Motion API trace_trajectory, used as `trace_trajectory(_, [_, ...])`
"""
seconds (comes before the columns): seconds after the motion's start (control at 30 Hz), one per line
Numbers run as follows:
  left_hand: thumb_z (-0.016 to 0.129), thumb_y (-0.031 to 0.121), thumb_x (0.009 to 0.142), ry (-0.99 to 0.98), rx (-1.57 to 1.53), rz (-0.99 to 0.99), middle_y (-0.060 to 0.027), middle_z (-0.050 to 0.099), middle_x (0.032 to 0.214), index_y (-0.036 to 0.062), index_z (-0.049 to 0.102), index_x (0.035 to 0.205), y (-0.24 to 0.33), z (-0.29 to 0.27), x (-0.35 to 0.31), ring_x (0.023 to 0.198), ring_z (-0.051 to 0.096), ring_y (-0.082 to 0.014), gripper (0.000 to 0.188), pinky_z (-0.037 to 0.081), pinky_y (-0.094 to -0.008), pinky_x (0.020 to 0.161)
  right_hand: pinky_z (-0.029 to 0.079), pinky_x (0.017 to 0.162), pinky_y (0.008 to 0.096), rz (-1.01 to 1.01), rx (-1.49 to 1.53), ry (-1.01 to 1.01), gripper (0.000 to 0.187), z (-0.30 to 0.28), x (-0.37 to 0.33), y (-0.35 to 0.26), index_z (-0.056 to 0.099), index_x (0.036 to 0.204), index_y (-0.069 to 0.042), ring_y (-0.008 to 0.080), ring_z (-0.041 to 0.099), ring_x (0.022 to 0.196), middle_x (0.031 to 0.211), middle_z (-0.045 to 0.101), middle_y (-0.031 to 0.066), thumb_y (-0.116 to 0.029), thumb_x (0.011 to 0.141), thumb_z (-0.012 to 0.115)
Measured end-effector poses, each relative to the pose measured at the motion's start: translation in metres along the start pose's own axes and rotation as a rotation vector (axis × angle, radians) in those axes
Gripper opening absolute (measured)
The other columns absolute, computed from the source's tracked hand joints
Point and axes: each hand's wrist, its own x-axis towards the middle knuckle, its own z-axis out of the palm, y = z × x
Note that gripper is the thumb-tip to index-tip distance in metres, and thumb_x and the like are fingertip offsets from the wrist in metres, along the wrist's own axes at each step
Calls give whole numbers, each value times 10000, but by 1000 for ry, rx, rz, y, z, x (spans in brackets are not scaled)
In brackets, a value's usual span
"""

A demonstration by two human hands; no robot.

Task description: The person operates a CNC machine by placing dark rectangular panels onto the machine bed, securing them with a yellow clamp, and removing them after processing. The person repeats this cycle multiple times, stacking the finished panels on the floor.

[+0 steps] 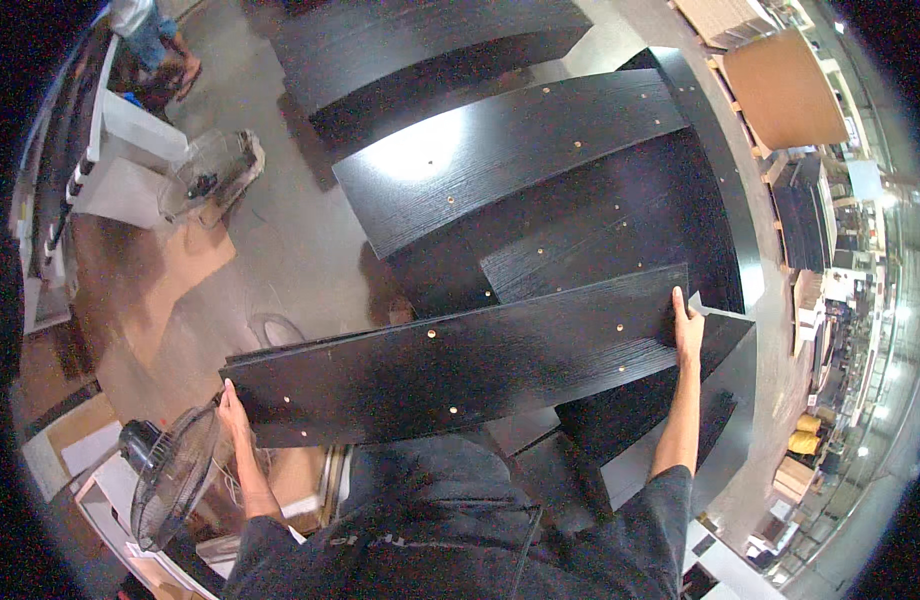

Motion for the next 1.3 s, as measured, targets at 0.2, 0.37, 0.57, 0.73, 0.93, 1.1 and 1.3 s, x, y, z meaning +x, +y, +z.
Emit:
trace_trajectory(0.2, [617, 524, 1003, -76, 63, -81, -65, 700, 1071, -36, 695, 1157, -23, 45, 27, 973, 595, -173, 586, 464, -332, 923, 429, 706, 258, 28, -58, -91, 634, 84, 54, 40, 701, 831, 44, 91, 509, 739, 783, 612, -17, -579, 945, 675])
trace_trajectory(0.37, [659, 553, 966, -27, 48, -174, -68, 697, 1118, -28, 683, 1199, -52, 96, 47, 996, 611, -182, 627, 467, -345, 957, 385, 680, 271, 41, -114, -156, 636, 162, 114, 50, 651, 758, 13, 94, 449, 727, 734, 532, -31, -600, 925, 683])
trace_trajectory(0.57, [682, 614, 922, -91, 128, -284, -122, 668, 1259, -60, 630, 1313, -77, 126, 56, 1133, 601, -226, 781, 452, -360, 1022, 371, 663, 248, 38, -40, -216, 653, 206, 173, 60, 690, 847, 28, 84, 437, 714, 771, 563, -11, -622, 907, 693])
trace_trajectory(0.73, [671, 502, 980, -36, -29, -248, -76, 686, 1169, -18, 655, 1236, -86, 153, 48, 1024, 623, -184, 580, 492, -333, 946, 456, 840, 272, 17, -86, -209, 683, 204, 205, 92, 702, 1102, 76, 130, 573, 914, 998, 664, 37, -585, 935, 682])
trace_trajectory(0.93, [693, 517, 959, 86, 24, -291, -123, 690, 1189, -69, 652, 1240, -87, 126, 31, 1030, 620, -179, 651, 489, -335, 939, 446, 1075, 426, -509, -462, -26, 758, 201, 155, 86, 570, 1328, 86, 386, 610, 1223, 1304, 631, 280, -354, 793, 878])
trace_trajectory(1.1, [742, 414, 952, 54, 55, -245, -108, 688, 1165, -59, 621, 1301, -56, 166, 4, 1034, 609, -169, 600, 475, -314, 927, 555, 766, 359, 212, -199, 128, 738, 240, 70, 152, 559, 1239, 159, 246, 656, 942, 1099, 660, 192, -334, 803, 892])
trace_trajectory(1.3, [776, 210, 928, -203, -48, -125, -28, 653, 999, -36, 623, 1199, -26, 226, -25, 864, 571, -112, 397, 465, -259, 781, 503, 622, 282, 380, 267, 15, 489, 289, 8, 124, 619, 1074, 47, 118, 575, 732, 835, 576, 4, -316, 855, 861])
